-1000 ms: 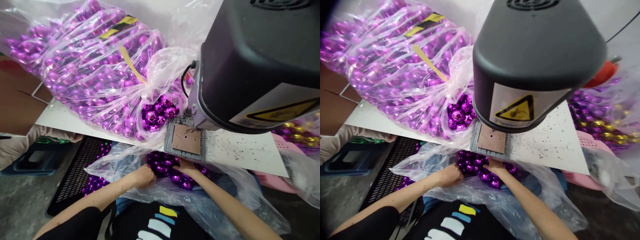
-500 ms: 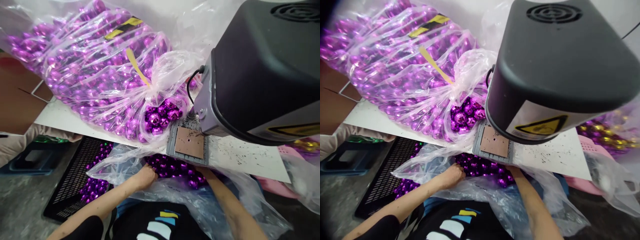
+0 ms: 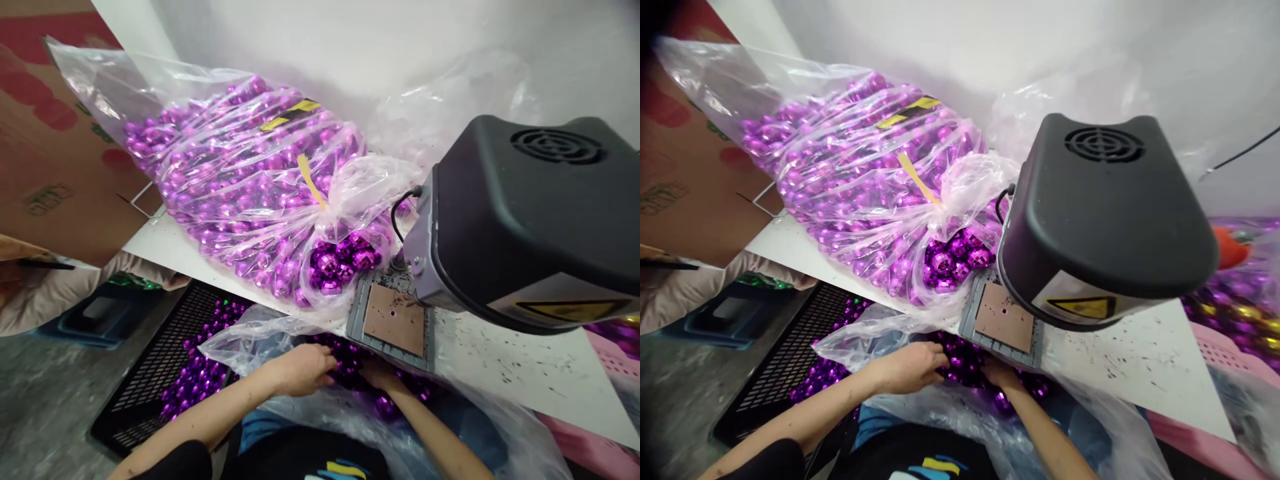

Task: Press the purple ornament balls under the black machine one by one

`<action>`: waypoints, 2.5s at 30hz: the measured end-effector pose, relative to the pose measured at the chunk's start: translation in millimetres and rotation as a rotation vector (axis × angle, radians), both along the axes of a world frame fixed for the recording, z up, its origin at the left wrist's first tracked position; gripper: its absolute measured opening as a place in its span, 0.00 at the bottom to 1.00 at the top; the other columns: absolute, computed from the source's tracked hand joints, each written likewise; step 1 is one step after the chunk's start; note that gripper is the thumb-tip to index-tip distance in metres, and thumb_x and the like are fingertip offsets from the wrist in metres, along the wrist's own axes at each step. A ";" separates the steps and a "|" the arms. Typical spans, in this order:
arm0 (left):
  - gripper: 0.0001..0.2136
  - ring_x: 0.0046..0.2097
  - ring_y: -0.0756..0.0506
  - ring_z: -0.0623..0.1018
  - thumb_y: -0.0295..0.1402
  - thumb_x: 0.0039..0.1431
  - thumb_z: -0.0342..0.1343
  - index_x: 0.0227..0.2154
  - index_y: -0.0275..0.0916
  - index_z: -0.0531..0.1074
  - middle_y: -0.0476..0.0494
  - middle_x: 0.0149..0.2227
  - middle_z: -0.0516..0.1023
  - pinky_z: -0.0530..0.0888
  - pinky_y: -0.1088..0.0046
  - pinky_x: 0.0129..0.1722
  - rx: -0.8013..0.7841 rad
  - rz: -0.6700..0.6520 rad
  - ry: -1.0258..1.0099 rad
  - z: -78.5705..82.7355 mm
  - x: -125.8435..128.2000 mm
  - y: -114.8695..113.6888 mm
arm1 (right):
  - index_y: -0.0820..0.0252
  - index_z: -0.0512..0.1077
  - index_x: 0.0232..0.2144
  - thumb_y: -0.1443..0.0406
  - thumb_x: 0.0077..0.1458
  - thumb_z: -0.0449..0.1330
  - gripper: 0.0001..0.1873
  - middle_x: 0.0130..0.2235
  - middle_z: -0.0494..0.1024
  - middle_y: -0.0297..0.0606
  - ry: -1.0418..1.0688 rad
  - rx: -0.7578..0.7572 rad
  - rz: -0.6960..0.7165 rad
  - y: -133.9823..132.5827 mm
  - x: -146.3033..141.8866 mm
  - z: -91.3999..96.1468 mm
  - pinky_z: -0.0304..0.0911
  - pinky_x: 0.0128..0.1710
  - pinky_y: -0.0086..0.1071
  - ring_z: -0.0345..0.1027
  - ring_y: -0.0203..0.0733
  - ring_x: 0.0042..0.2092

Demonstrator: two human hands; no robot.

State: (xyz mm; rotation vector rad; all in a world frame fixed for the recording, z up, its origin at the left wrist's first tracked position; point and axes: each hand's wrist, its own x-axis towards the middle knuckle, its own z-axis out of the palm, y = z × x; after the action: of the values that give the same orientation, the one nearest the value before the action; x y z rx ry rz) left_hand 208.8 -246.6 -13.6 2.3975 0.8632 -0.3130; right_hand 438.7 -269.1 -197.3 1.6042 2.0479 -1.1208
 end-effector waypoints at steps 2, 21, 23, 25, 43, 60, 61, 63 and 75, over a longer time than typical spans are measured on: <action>0.10 0.44 0.45 0.78 0.30 0.67 0.50 0.46 0.42 0.74 0.45 0.42 0.79 0.74 0.72 0.43 0.113 0.144 -0.217 28.7 2.1 23.9 | 0.60 0.67 0.53 0.52 0.61 0.56 0.23 0.54 0.70 0.44 0.068 -0.026 0.012 -1.6 -1.9 19.6 0.68 0.55 0.42 0.66 0.41 0.54; 0.24 0.44 0.43 0.80 0.45 0.59 0.62 0.55 0.42 0.67 0.41 0.45 0.76 0.76 0.67 0.43 -1.150 1.013 -1.315 40.4 56.2 11.5 | 0.58 0.58 0.62 0.44 0.63 0.44 0.34 0.42 0.75 0.42 0.833 0.017 -0.678 -26.2 8.6 209.2 0.69 0.37 0.30 0.71 0.35 0.37; 0.22 0.43 0.44 0.80 0.48 0.61 0.60 0.52 0.42 0.67 0.43 0.43 0.77 0.75 0.67 0.44 -1.117 1.099 -1.358 27.6 68.4 2.2 | 0.58 0.57 0.62 0.44 0.62 0.46 0.35 0.39 0.74 0.40 0.853 0.099 -0.759 -20.9 -1.4 206.9 0.67 0.34 0.29 0.69 0.33 0.35; 0.20 0.44 0.45 0.79 0.47 0.62 0.59 0.51 0.43 0.67 0.46 0.44 0.77 0.74 0.67 0.46 -0.993 1.142 -1.302 20.9 73.6 -2.2 | 0.57 0.59 0.61 0.44 0.60 0.51 0.34 0.40 0.73 0.39 0.844 0.184 -0.807 -17.0 -7.5 205.3 0.68 0.36 0.28 0.69 0.33 0.36; 0.24 0.55 0.40 0.74 0.38 0.56 0.66 0.54 0.42 0.70 0.42 0.54 0.75 0.68 0.60 0.59 -0.329 0.756 -1.012 -2.1 92.6 49.5 | 0.52 0.70 0.53 0.52 0.59 0.58 0.22 0.46 0.75 0.40 0.700 0.506 -0.805 -32.6 52.4 223.7 0.70 0.39 0.26 0.70 0.31 0.38; 0.22 0.54 0.41 0.76 0.46 0.60 0.60 0.53 0.40 0.74 0.42 0.51 0.79 0.69 0.62 0.58 -0.367 0.975 -1.116 -4.1 94.0 62.3 | 0.50 0.68 0.55 0.52 0.63 0.53 0.21 0.43 0.76 0.36 0.554 0.479 -0.628 -50.4 63.5 223.5 0.70 0.43 0.30 0.71 0.32 0.39; 0.22 0.54 0.42 0.76 0.46 0.60 0.60 0.53 0.40 0.74 0.43 0.51 0.80 0.69 0.63 0.58 -0.426 1.005 -1.145 -2.4 90.3 62.6 | 0.50 0.68 0.55 0.52 0.63 0.53 0.21 0.43 0.76 0.37 0.549 0.486 -0.621 -51.6 64.4 223.5 0.70 0.43 0.30 0.71 0.33 0.39; 0.21 0.55 0.42 0.76 0.47 0.60 0.60 0.50 0.40 0.75 0.44 0.50 0.80 0.68 0.65 0.58 -0.475 1.019 -1.156 0.2 85.6 62.4 | 0.50 0.69 0.54 0.52 0.62 0.53 0.21 0.43 0.76 0.37 0.541 0.500 -0.617 -53.7 65.8 223.7 0.71 0.43 0.31 0.71 0.34 0.39; 0.19 0.53 0.39 0.73 0.42 0.64 0.57 0.55 0.41 0.70 0.40 0.51 0.77 0.67 0.60 0.57 0.152 0.647 -0.769 4.6 107.3 53.6 | 0.49 0.70 0.53 0.53 0.62 0.54 0.20 0.42 0.77 0.36 0.522 0.528 -0.605 -55.3 70.8 227.9 0.71 0.41 0.29 0.72 0.34 0.39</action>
State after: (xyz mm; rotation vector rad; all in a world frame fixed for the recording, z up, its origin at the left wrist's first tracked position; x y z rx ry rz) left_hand 316.0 -193.0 -9.0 1.9446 1.2078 0.8826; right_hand 509.5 -324.4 30.6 2.5355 2.3928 -1.3782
